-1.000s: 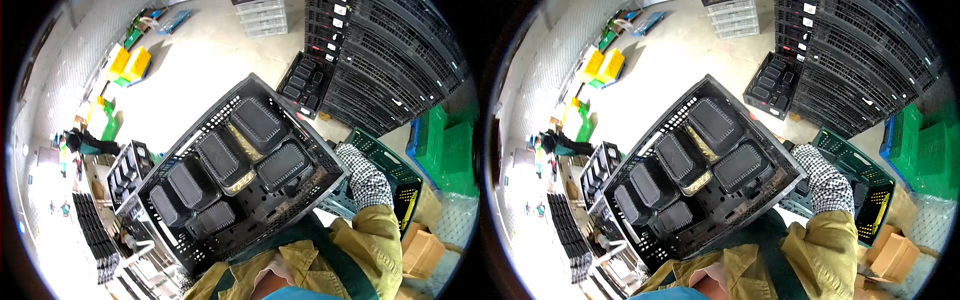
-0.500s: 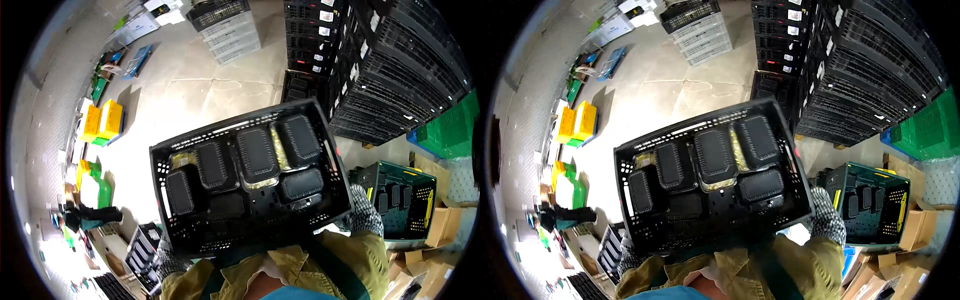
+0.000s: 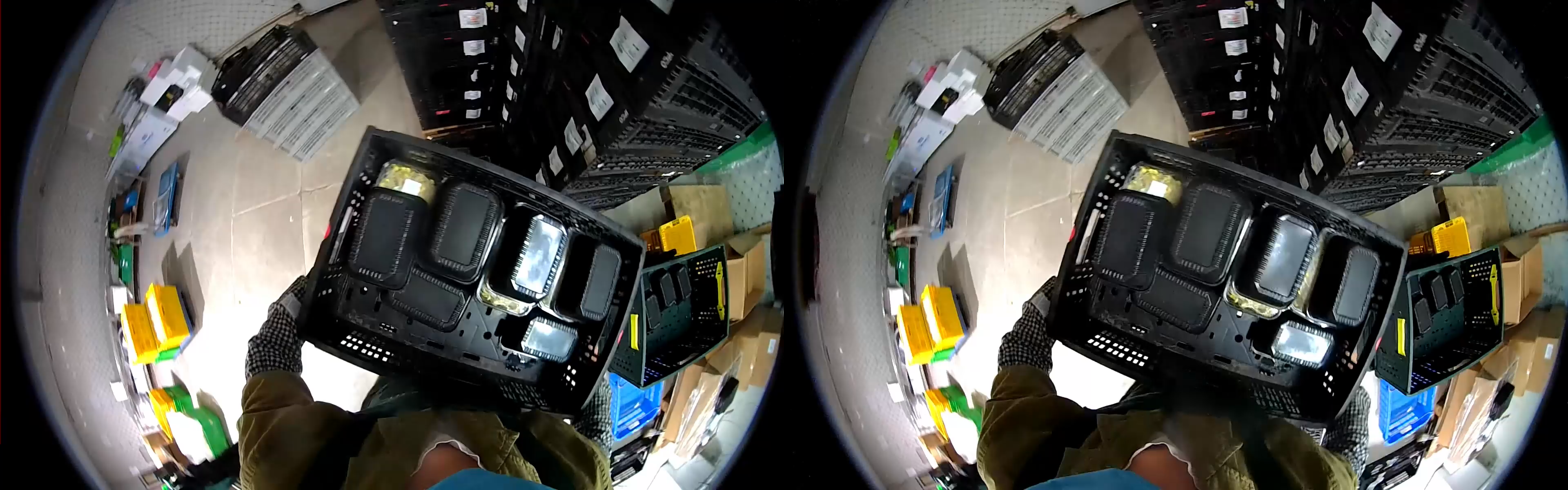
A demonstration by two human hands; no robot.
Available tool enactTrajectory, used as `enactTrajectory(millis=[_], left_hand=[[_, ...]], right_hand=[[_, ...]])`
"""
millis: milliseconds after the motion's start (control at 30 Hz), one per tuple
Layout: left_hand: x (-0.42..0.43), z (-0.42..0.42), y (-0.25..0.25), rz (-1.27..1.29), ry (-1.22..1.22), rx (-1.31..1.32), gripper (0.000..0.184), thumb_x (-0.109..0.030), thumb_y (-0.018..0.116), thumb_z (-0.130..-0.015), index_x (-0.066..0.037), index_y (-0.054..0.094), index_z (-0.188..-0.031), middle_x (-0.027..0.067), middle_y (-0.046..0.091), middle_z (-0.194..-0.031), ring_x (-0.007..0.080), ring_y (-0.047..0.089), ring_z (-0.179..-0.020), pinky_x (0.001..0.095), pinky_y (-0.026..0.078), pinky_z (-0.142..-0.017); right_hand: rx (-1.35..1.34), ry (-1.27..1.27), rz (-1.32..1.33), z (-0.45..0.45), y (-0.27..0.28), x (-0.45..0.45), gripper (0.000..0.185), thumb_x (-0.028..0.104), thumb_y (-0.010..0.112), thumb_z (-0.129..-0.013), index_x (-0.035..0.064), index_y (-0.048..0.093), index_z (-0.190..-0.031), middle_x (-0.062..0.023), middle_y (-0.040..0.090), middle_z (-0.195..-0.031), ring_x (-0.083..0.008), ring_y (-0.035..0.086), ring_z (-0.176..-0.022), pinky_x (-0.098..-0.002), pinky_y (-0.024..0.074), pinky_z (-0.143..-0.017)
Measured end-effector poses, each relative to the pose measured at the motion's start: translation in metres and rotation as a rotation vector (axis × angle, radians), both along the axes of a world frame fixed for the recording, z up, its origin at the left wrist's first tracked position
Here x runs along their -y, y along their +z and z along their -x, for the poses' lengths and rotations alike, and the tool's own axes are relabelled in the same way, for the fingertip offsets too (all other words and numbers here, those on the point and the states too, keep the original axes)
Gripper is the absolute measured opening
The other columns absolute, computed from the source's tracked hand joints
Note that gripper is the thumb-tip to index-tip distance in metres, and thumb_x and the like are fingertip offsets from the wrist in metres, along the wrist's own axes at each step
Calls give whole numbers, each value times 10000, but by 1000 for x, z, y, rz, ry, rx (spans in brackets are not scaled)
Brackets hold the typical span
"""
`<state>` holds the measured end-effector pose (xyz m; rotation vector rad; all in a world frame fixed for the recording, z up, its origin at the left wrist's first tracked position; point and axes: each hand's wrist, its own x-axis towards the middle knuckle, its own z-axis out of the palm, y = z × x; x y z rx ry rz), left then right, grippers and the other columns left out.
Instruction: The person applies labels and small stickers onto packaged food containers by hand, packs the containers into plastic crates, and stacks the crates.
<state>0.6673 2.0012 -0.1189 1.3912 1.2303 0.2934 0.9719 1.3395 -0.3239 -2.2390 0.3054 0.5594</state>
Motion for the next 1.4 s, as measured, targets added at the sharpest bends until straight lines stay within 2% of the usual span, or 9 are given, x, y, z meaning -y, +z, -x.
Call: enactTrajectory(millis=[400,500,733,933,1000,1100,1233,1367,1400], left_hand=[[-172,-303,-18,-3,-299,-80,670,-595,311,-926,-80,457,-1330,94,480,-1328,270,437,-1218,414,353,-1032],[-205,-387,-47,0,-397,-109,675,-597,310,-925,-79,453,-1332,97,477,-1334,274,434,-1223,418,352,-1033],[-238,-576,-109,12,-633,-168,686,-602,307,-923,-74,445,-1339,104,468,-1346,283,426,-1235,428,352,-1037],[-208,-660,-154,39,-754,-224,696,-606,305,-921,-71,439,-1345,109,460,-1357,291,420,-1246,436,351,-1040],[-207,-683,-177,101,-784,-246,699,-607,304,-920,-69,437,-1347,111,458,-1360,293,418,-1249,439,351,-1041],[-191,-693,-173,162,-847,-266,704,-609,303,-920,-68,433,-1350,114,454,-1366,297,415,-1254,443,350,-1042],[-158,-653,-137,357,-970,-359,711,-612,301,-918,-65,429,-1354,118,449,-1373,302,410,-1261,448,350,-1044],[-134,-554,-76,689,-994,-532,717,-615,300,-917,-63,424,-1358,121,444,-1380,307,406,-1268,453,350,-1046],[-109,-512,-57,521,-992,-207,736,-632,323,-900,-57,437,-1345,130,463,-1361,315,420,-1257,463,363,-1032]], right_hand=[[-30,-280,51,15,-44,-85,633,529,446,-921,-17,531,-1229,-137,617,-1142,-218,569,-1067,-315,410,-946],[-31,-375,70,33,-50,-121,632,527,447,-921,-18,530,-1229,-138,618,-1140,-219,570,-1066,-315,410,-946],[-47,-596,128,82,-63,-198,629,522,449,-922,-20,529,-1230,-140,619,-1138,-221,571,-1064,-316,410,-946],[-76,-741,138,139,-68,-222,626,518,451,-923,-22,527,-1232,-142,620,-1135,-222,573,-1062,-317,411,-947],[-91,-766,173,150,-59,-232,625,516,451,-923,-23,526,-1232,-142,621,-1134,-223,573,-1062,-317,411,-947],[-98,-812,155,166,-66,-253,624,514,452,-924,-23,526,-1233,-143,622,-1133,-224,574,-1061,-318,411,-947],[-19,-892,118,166,-68,-275,623,511,454,-924,-25,525,-1233,-144,622,-1131,-225,575,-1060,-318,411,-947],[108,-952,46,147,-79,-297,621,508,455,-925,-26,524,-1234,-145,623,-1130,-226,575,-1059,-319,411,-947],[154,-964,36,144,-83,-303,621,507,455,-925,-26,523,-1234,-146,623,-1129,-226,576,-1058,-319,411,-947]])
